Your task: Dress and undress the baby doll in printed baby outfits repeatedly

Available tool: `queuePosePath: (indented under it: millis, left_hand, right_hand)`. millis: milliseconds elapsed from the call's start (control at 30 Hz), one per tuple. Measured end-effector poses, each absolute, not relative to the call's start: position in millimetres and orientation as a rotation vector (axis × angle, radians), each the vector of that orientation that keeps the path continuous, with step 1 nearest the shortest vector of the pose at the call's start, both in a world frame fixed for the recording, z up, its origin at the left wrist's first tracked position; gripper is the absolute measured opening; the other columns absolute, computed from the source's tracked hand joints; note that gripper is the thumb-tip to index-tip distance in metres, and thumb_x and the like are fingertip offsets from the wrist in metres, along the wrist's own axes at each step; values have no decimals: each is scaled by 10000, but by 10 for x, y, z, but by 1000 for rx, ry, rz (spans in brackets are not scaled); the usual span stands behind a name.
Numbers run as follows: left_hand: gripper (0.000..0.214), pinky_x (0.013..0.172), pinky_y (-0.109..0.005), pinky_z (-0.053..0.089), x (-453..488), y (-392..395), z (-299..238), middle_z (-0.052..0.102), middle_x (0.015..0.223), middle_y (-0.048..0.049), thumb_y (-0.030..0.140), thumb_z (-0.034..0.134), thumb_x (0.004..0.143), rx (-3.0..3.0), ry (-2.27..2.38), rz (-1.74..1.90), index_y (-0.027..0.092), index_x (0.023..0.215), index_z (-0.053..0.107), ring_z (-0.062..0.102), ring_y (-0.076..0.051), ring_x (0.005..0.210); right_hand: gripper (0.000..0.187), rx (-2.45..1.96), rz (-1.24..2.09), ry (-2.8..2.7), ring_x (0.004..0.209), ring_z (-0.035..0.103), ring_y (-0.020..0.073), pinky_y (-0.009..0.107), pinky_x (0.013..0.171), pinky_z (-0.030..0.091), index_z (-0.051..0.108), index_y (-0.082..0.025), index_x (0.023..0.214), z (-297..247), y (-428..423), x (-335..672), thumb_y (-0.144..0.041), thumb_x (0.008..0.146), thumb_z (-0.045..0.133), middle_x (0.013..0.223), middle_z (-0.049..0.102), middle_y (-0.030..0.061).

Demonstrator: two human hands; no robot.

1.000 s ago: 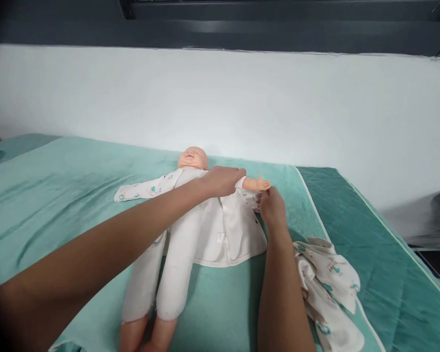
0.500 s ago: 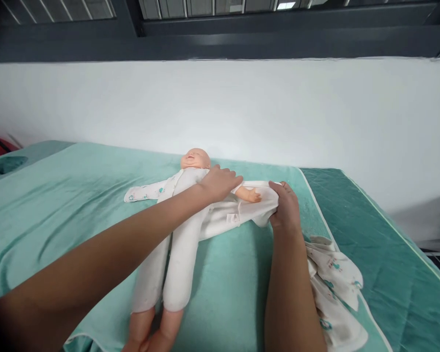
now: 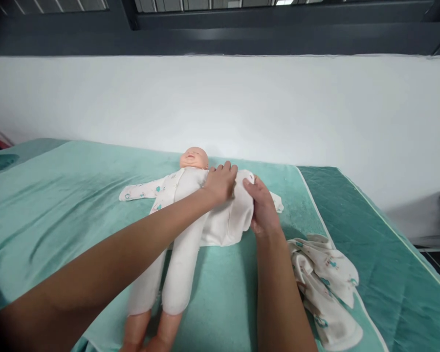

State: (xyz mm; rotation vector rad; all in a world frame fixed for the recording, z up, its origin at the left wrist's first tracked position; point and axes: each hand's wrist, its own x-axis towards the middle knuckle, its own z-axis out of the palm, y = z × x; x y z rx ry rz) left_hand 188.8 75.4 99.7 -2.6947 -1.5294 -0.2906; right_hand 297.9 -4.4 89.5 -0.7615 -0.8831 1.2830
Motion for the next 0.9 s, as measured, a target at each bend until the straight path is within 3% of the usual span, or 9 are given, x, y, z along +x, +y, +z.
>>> queuePosePath:
  millis: [133, 267, 467, 700, 833, 900]
  left_hand:
    - [283, 845, -405, 460, 1720, 907, 1035, 650, 1103, -115, 303, 597, 819, -3077, -1532, -521, 181, 1074, 590, 604, -282, 995]
    - [121, 665, -276, 432, 1447, 1050, 1137, 641, 838, -5, 191, 530, 767, -3307, -1464, -715, 204, 872, 589, 561, -160, 729]
    - [107, 675, -276, 414, 1040, 1147, 1180, 633, 732, -12, 91, 513, 674, -2911, -1555, -1263, 191, 693, 547, 542, -156, 715]
    - [167, 820, -319, 460, 746, 978, 1021, 668, 907, -44, 45, 500, 724, -2618, -1882, -1510, 201, 741, 559, 597, -183, 857]
    - [37, 828, -308, 464, 679, 808, 996, 665, 937, -31, 202, 538, 852, -2588, -1998, -1783, 211, 856, 574, 602, -167, 868]
    - [137, 819, -311, 466, 660, 718, 1017, 664, 943, -29, 349, 537, 906, -2581, -2062, -1845, 215, 908, 571, 605, -167, 864]
  right_hand:
    - [416, -800, 1378, -1130, 771, 652, 175, 289, 678, 524, 614, -272, 1131, 895, -112, 2893, -353, 763, 791, 973, 698, 8]
    - [515, -731, 1504, -1370, 946, 636, 166, 286, 794, 517, 596, -297, 1234, 860, -137, 2815, -294, 766, 812, 1176, 654, 25]
    - [543, -687, 1528, -1704, 989, 582, 164, 320, 850, 505, 529, -259, 1337, 862, -181, 2710, -361, 848, 743, 1170, 598, 57]
    - [507, -1037, 822, -2230, 1074, 523, 215, 358, 929, 460, 580, -256, 1205, 900, -406, 2523, -254, 760, 824, 1191, 569, 41]
    - [152, -1107, 430, -2300, 1021, 530, 225, 376, 887, 439, 626, -223, 1067, 871, -507, 2302, -172, 936, 568, 1066, 609, 53]
    - [189, -1085, 360, -2302, 972, 537, 224, 372, 844, 432, 651, -218, 997, 860, -508, 2249, -141, 959, 483, 990, 618, 55]
